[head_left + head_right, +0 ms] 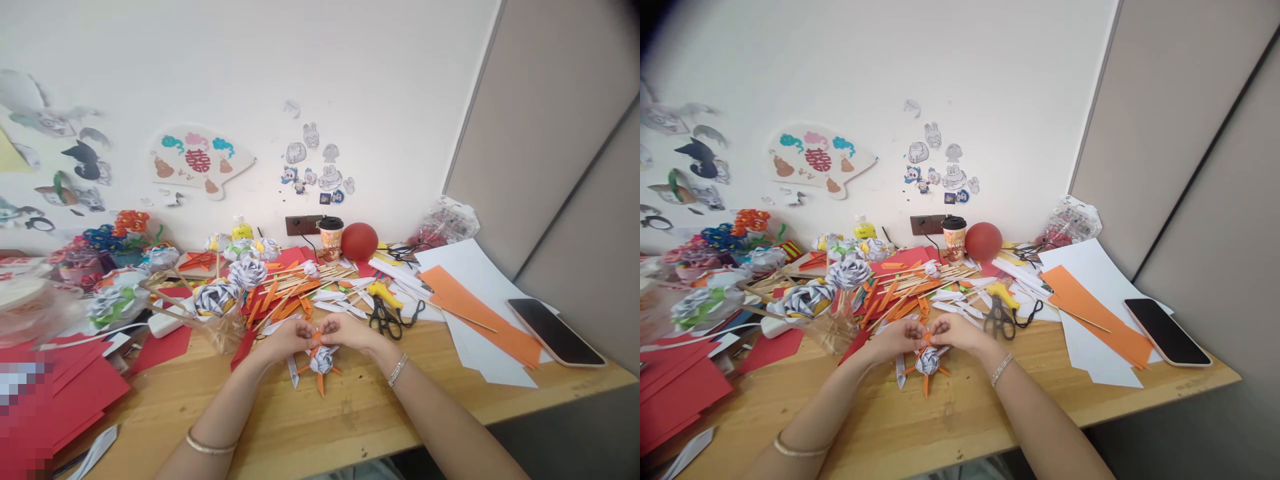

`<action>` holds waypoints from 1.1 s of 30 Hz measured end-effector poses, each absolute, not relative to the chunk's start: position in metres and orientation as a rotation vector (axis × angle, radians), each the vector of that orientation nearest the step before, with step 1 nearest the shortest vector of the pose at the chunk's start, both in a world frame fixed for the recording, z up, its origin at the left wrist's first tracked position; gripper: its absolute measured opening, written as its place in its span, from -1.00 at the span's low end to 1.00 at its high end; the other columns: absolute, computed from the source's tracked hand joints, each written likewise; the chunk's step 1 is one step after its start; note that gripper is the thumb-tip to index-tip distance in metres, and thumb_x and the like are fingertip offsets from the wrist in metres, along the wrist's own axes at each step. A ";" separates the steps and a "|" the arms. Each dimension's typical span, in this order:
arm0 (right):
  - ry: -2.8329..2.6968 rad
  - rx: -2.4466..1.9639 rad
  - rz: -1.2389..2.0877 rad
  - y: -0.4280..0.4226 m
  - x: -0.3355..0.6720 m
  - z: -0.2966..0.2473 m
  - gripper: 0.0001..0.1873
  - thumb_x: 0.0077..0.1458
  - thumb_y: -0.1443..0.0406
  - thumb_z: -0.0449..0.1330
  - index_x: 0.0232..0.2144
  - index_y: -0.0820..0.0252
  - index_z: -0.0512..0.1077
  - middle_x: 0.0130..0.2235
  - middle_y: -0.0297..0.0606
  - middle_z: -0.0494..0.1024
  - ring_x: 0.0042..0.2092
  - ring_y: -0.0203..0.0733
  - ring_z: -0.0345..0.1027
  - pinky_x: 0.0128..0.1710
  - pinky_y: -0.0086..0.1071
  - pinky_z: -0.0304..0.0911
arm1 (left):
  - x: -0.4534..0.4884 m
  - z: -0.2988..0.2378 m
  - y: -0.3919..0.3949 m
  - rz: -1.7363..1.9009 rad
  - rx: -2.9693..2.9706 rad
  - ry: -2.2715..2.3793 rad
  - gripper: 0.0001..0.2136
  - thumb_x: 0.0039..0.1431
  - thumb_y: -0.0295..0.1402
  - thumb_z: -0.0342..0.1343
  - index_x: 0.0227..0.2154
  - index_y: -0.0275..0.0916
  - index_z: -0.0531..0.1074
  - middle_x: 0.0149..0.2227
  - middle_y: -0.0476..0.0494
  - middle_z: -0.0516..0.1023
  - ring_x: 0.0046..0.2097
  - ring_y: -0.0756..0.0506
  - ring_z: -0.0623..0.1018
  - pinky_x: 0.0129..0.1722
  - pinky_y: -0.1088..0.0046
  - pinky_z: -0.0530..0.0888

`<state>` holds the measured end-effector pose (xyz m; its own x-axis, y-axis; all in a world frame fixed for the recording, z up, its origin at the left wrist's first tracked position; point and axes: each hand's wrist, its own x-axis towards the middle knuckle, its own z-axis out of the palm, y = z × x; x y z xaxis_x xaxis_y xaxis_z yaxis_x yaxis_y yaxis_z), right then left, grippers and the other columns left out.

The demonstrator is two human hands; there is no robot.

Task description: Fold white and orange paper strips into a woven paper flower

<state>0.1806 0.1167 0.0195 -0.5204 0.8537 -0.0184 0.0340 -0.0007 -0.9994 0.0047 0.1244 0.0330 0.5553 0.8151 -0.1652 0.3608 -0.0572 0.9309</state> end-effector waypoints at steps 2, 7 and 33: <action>-1.610 -0.926 1.612 0.117 0.181 0.020 -0.73 -0.34 0.26 0.31 -0.51 0.28 0.38 -0.53 -0.39 0.40 -0.49 -0.36 0.25 -0.46 -0.46 0.13 | 0.005 0.034 0.124 0.494 1.665 1.015 -0.77 -0.24 -0.25 0.20 -0.53 -0.32 0.40 -0.56 0.03 0.43 -0.50 0.05 0.37 -0.46 0.56 0.28; -1.611 -0.915 1.617 0.117 0.181 0.020 -0.73 -0.32 0.26 0.30 -0.49 0.29 0.39 -0.52 -0.37 0.41 -0.49 -0.36 0.26 -0.45 -0.45 0.14 | 0.006 0.033 0.123 0.523 1.625 0.975 -0.75 -0.26 -0.24 0.22 -0.54 -0.32 0.39 -0.56 0.02 0.43 -0.49 0.04 0.38 -0.44 0.55 0.29; -1.764 -1.047 1.289 0.115 0.180 0.020 -0.91 -0.22 0.37 0.20 -0.54 0.26 0.35 -0.50 -0.36 0.40 -0.46 -0.35 0.24 -0.49 -0.50 0.13 | 0.007 0.027 0.122 0.634 1.923 1.144 -0.82 -0.17 -0.27 0.12 -0.54 -0.29 0.35 -0.54 0.00 0.41 -0.48 0.01 0.39 -0.50 0.53 0.28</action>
